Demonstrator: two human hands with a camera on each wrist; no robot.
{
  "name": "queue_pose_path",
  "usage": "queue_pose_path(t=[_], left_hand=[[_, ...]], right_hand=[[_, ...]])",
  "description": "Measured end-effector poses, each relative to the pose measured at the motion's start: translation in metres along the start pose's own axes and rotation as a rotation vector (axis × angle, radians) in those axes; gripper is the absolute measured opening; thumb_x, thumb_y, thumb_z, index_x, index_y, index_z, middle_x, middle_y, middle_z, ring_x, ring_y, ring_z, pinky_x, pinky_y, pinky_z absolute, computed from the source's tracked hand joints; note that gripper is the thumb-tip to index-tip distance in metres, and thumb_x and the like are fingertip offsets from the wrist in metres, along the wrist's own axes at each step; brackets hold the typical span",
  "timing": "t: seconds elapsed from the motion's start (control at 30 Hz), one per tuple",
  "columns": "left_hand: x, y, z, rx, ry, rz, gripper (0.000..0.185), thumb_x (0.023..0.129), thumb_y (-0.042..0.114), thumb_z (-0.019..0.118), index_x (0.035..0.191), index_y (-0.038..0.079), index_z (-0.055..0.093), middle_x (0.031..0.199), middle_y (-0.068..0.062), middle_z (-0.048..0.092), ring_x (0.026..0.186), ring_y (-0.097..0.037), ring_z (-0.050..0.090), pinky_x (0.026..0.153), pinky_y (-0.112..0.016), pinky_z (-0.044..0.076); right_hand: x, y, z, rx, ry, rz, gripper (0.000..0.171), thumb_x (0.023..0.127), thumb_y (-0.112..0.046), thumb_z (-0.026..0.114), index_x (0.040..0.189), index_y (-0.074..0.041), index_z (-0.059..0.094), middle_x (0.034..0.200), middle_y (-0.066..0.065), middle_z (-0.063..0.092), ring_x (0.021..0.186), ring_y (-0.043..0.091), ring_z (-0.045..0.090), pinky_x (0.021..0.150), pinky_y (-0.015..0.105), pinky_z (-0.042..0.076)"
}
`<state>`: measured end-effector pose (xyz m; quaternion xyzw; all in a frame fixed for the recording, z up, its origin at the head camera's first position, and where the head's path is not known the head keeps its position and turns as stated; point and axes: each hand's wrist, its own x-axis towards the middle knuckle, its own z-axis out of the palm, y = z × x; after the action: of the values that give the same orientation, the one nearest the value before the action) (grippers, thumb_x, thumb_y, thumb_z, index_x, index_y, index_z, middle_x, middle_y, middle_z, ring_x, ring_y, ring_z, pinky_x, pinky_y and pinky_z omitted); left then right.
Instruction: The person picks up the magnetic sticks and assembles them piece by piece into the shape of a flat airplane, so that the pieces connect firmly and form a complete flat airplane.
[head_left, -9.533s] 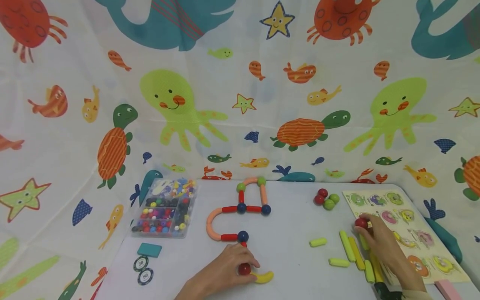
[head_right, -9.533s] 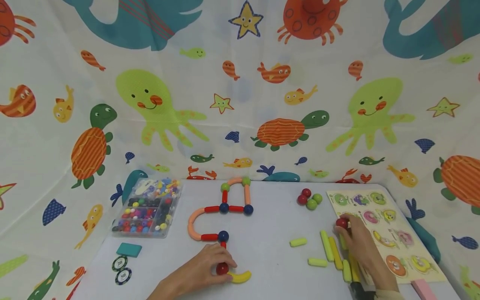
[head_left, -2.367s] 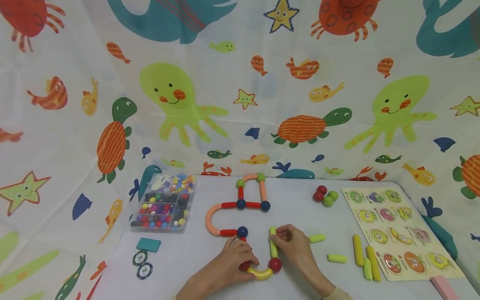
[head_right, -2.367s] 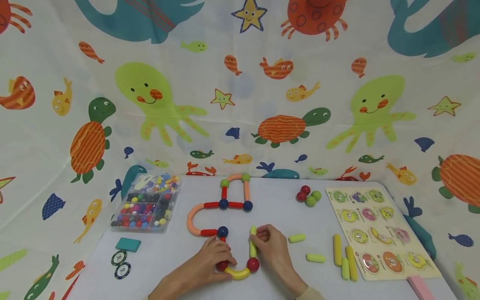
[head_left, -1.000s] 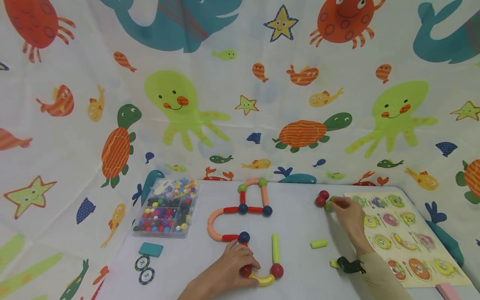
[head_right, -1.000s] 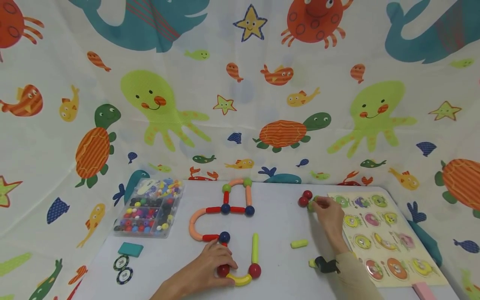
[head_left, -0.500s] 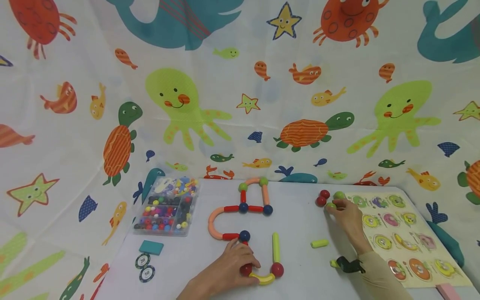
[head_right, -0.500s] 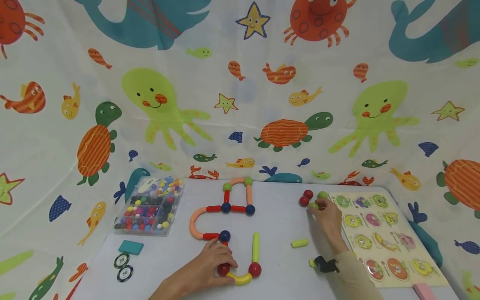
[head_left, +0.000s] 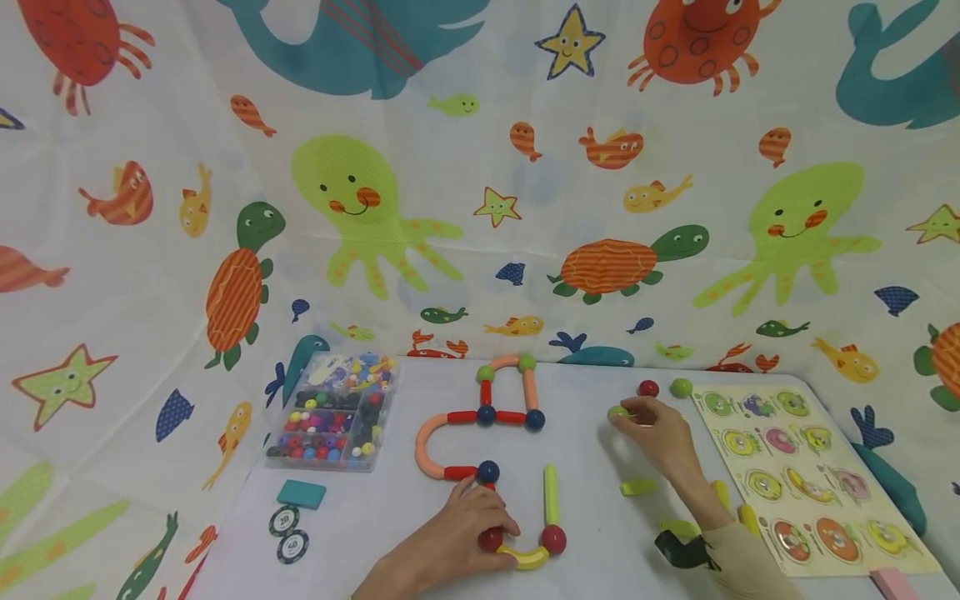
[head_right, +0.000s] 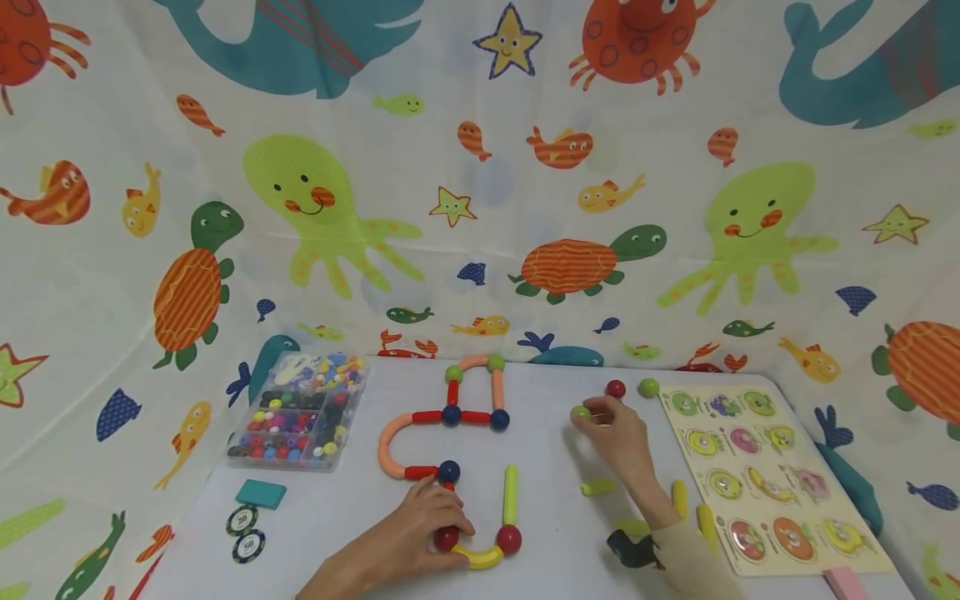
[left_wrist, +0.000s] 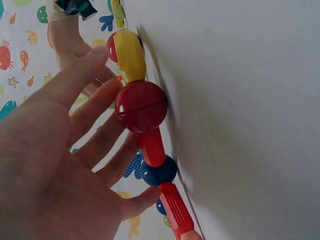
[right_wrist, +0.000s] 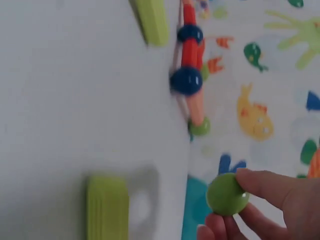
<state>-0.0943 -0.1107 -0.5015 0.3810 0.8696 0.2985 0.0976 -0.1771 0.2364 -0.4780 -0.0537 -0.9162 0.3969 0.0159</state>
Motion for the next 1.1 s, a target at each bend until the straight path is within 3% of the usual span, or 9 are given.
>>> queue_pose_path(t=[0.2, 0.43, 0.87, 1.1], left_hand=[[0.000, -0.001, 0.000, 0.001, -0.010, -0.007, 0.032, 0.091, 0.051, 0.071, 0.117, 0.032, 0.073, 0.110, 0.021, 0.065, 0.113, -0.002, 0.052, 0.114, -0.065, 0.032], [0.002, -0.001, 0.000, -0.002, -0.020, -0.016, 0.032, 0.091, 0.051, 0.070, 0.117, 0.032, 0.073, 0.110, 0.021, 0.065, 0.113, -0.002, 0.052, 0.115, -0.066, 0.030], [0.002, -0.002, 0.001, 0.014, -0.007, 0.000, 0.032, 0.091, 0.051, 0.071, 0.116, 0.031, 0.073, 0.109, 0.020, 0.065, 0.112, -0.002, 0.053, 0.114, -0.067, 0.029], [0.009, 0.003, -0.001, -0.007, -0.020, -0.055, 0.036, 0.093, 0.054, 0.066, 0.120, 0.031, 0.071, 0.114, 0.019, 0.065, 0.118, -0.004, 0.052, 0.119, -0.063, 0.026]], right_hand=[[-0.013, -0.022, 0.035, 0.045, -0.111, -0.047, 0.036, 0.090, -0.030, 0.078, 0.121, -0.012, 0.070, 0.114, 0.006, 0.072, 0.105, 0.023, 0.067, 0.091, 0.041, 0.056], [-0.020, -0.034, 0.066, 0.065, -0.162, -0.060, 0.029, 0.086, -0.026, 0.082, 0.111, -0.015, 0.073, 0.104, -0.001, 0.072, 0.095, 0.015, 0.066, 0.083, 0.033, 0.059], [-0.026, -0.036, 0.080, 0.072, -0.187, -0.061, 0.027, 0.085, -0.025, 0.083, 0.108, -0.014, 0.073, 0.097, -0.003, 0.071, 0.089, 0.012, 0.065, 0.080, 0.030, 0.056], [-0.025, -0.035, 0.080, 0.077, -0.202, -0.054, 0.027, 0.086, -0.026, 0.082, 0.109, -0.014, 0.073, 0.098, -0.003, 0.071, 0.090, 0.012, 0.065, 0.082, 0.032, 0.056]])
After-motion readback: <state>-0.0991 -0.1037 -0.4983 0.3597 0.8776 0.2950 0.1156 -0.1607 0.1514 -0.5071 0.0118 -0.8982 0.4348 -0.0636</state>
